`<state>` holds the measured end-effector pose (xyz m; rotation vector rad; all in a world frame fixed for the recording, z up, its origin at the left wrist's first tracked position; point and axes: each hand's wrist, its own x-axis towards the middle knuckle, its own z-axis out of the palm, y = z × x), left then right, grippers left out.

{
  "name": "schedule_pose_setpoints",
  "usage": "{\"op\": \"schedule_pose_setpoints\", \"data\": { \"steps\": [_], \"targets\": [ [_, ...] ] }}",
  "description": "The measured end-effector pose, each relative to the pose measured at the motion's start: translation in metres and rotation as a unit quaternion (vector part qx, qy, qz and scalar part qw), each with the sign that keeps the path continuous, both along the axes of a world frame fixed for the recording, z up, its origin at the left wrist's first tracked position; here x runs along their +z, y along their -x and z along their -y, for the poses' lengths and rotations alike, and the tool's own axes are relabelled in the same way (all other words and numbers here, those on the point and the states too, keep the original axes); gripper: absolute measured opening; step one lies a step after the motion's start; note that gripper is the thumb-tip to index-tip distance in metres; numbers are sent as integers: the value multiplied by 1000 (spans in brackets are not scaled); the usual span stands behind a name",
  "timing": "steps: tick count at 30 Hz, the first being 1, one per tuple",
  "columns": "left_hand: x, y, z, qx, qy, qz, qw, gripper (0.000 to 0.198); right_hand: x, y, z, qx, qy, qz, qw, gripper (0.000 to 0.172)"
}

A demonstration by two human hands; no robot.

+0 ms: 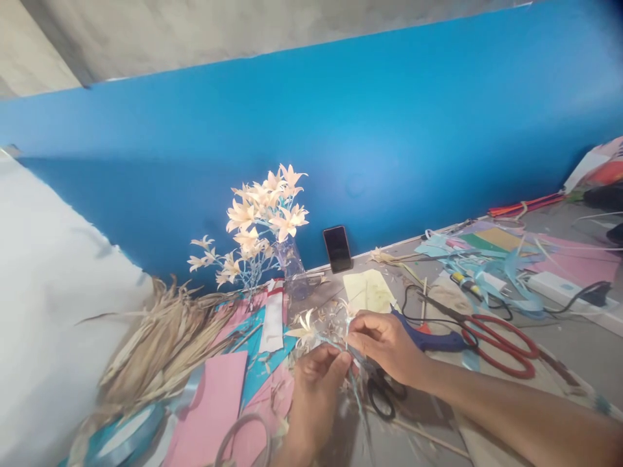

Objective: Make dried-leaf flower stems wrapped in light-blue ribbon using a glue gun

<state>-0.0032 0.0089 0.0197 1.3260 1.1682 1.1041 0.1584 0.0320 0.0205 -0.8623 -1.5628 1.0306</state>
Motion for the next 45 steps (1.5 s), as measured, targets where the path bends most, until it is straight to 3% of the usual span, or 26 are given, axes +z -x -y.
{"op": "schedule_pose_setpoints", "data": {
  "steps": [7,11,16,20,22,25,29,34,40,45],
  "targets": [
    [-9,0,-2,-50,-17,42,998,31,2,0,3,-58,-86,80,991,19],
    [-12,1,-4,-46,9,78,996,29,2,0,2,7,-8,34,999,14],
    [-9,5,-7,12,9,101,995,26,-1,-1,-3,-7,42,37,998,14],
    [-2,8,-7,62,-14,80,995,26,-7,2,-4,85,106,45,990,22],
    [1,8,-7,62,-20,91,994,27,-10,4,-2,137,135,48,980,21],
    [1,7,-7,44,-22,102,994,26,-14,8,2,163,149,62,973,16],
    [-5,5,-7,19,-23,130,991,24,-12,10,6,115,133,52,983,19],
    [-12,4,-7,5,6,177,984,24,-3,7,6,17,47,51,997,23],
    [-11,1,-4,-26,45,211,976,28,1,-4,-3,-149,-74,88,982,14],
    [-12,-4,-2,-26,56,203,977,27,5,-11,-6,-176,-73,81,978,17]
  ]
}}
